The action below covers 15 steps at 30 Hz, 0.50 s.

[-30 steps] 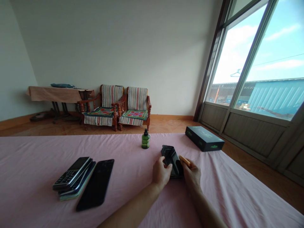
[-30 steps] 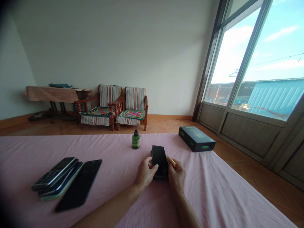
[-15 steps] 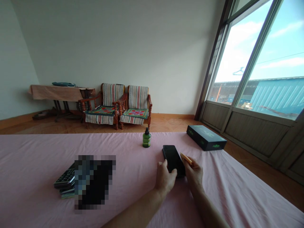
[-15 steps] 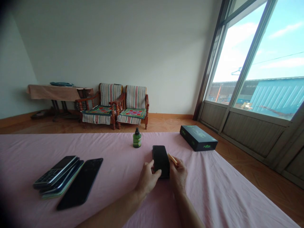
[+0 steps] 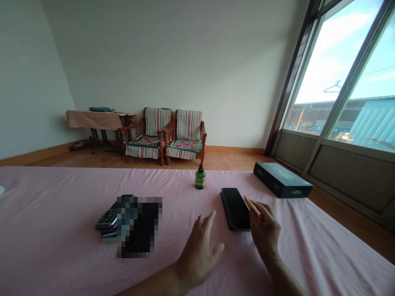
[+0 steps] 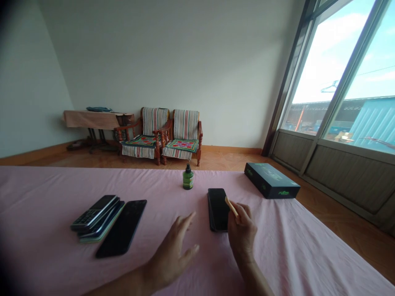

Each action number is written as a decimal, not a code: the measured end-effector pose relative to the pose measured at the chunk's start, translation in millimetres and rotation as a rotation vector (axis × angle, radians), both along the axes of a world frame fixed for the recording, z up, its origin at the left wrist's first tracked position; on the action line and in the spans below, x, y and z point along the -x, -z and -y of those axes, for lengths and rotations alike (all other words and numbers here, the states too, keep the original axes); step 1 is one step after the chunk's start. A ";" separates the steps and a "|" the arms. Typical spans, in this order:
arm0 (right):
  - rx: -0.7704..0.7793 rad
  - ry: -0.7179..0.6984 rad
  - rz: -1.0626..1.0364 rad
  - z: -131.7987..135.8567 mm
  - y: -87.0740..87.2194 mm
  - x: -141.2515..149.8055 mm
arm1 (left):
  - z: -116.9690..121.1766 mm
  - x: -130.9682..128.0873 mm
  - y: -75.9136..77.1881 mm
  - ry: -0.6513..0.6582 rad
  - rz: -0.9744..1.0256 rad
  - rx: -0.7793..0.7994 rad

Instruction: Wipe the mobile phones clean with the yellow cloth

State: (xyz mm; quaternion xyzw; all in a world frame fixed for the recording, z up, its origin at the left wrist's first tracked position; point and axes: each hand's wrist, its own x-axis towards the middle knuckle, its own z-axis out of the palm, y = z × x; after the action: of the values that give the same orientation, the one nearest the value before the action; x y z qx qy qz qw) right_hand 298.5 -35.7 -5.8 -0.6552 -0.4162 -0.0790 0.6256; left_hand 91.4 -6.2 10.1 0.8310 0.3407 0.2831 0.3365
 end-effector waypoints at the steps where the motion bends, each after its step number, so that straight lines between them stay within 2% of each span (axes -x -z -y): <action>1: -0.002 -0.011 0.053 1.4 -1.3 4.1 | -0.7 18.4 -0.6 0.006 -0.066 -0.053; 3: 0.006 -0.055 0.106 3.5 -3.5 12.3 | -5.2 55.1 -2.0 -0.036 -0.200 -0.158; 6: 0.028 -0.114 0.140 5.5 -5.9 22.9 | -15.4 105.0 -2.0 -0.199 -0.351 -0.334; 9: 0.043 -0.124 0.148 6.0 -6.0 29.3 | -22.0 141.2 3.7 -0.323 -0.498 -0.457; 12: 0.058 -0.118 0.161 5.3 -3.0 31.4 | -22.3 158.5 12.4 -0.382 -0.610 -0.494; 15: 0.055 -0.149 0.188 4.3 1.2 31.1 | -21.5 157.8 15.9 -0.393 -0.663 -0.502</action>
State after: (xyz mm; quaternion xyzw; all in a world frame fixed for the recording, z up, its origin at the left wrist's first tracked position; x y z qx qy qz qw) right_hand 267.3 -40.0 -6.9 -0.6290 -0.5227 -0.0820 0.5696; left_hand -66.5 15.3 -5.8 0.8521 0.5020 0.1342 -0.0626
